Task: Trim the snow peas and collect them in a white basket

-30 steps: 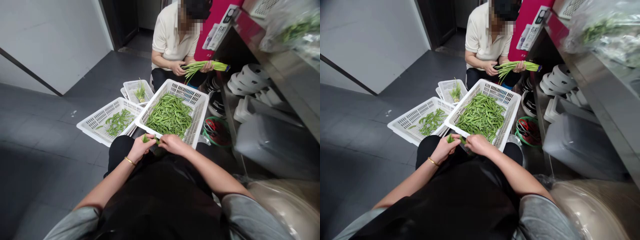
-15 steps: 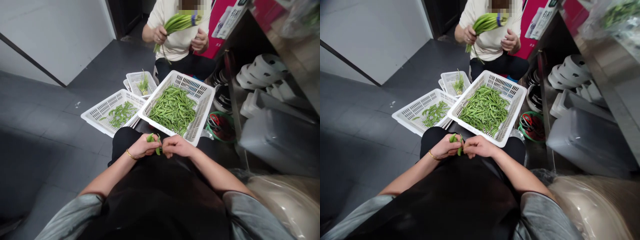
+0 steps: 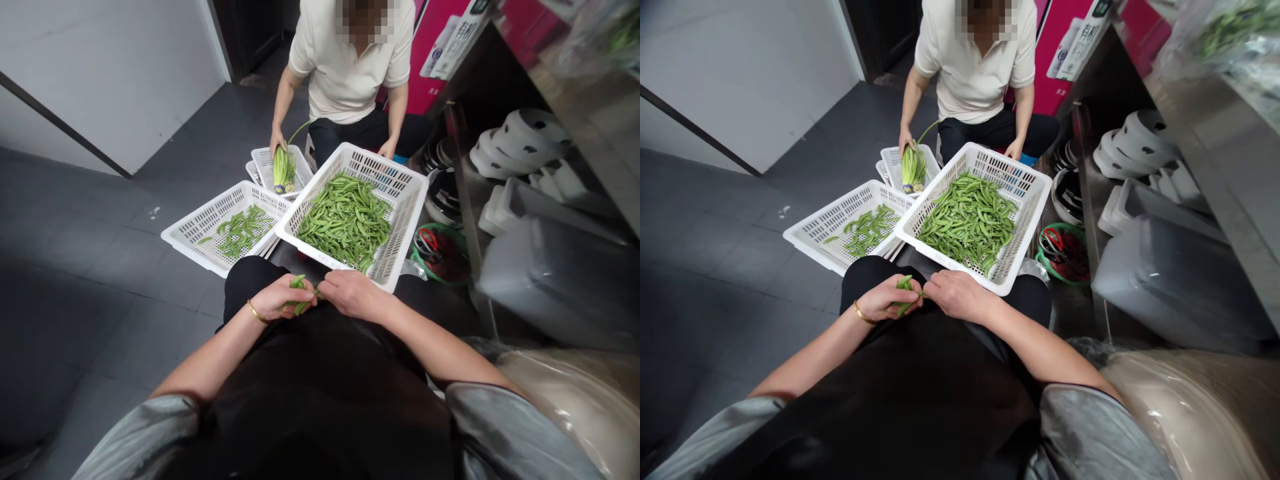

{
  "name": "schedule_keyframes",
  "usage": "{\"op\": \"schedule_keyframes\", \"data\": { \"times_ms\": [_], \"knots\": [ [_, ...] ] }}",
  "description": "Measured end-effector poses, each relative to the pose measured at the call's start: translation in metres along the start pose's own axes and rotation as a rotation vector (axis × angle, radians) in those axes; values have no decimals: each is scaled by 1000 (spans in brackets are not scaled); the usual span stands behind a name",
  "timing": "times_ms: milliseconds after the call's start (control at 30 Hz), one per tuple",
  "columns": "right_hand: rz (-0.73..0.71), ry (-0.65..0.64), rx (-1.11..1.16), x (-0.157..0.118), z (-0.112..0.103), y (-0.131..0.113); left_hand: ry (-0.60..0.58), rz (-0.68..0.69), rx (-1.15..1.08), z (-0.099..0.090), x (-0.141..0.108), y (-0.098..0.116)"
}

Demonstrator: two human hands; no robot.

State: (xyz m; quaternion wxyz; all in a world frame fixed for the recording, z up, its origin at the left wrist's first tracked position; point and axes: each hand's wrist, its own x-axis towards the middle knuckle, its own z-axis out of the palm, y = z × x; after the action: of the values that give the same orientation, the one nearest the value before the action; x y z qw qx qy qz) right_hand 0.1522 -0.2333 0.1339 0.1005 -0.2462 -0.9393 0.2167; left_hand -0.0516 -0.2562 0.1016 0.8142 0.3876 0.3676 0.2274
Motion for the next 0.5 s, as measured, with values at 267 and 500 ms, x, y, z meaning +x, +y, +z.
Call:
{"op": "schedule_keyframes", "data": {
  "times_ms": [267,500],
  "knots": [
    [308,6,1381,3,38,10,280,481,612,14,-14,10],
    [409,-13,1260,-1,46,14,250,422,470,9,-7,7]
  ]
}}
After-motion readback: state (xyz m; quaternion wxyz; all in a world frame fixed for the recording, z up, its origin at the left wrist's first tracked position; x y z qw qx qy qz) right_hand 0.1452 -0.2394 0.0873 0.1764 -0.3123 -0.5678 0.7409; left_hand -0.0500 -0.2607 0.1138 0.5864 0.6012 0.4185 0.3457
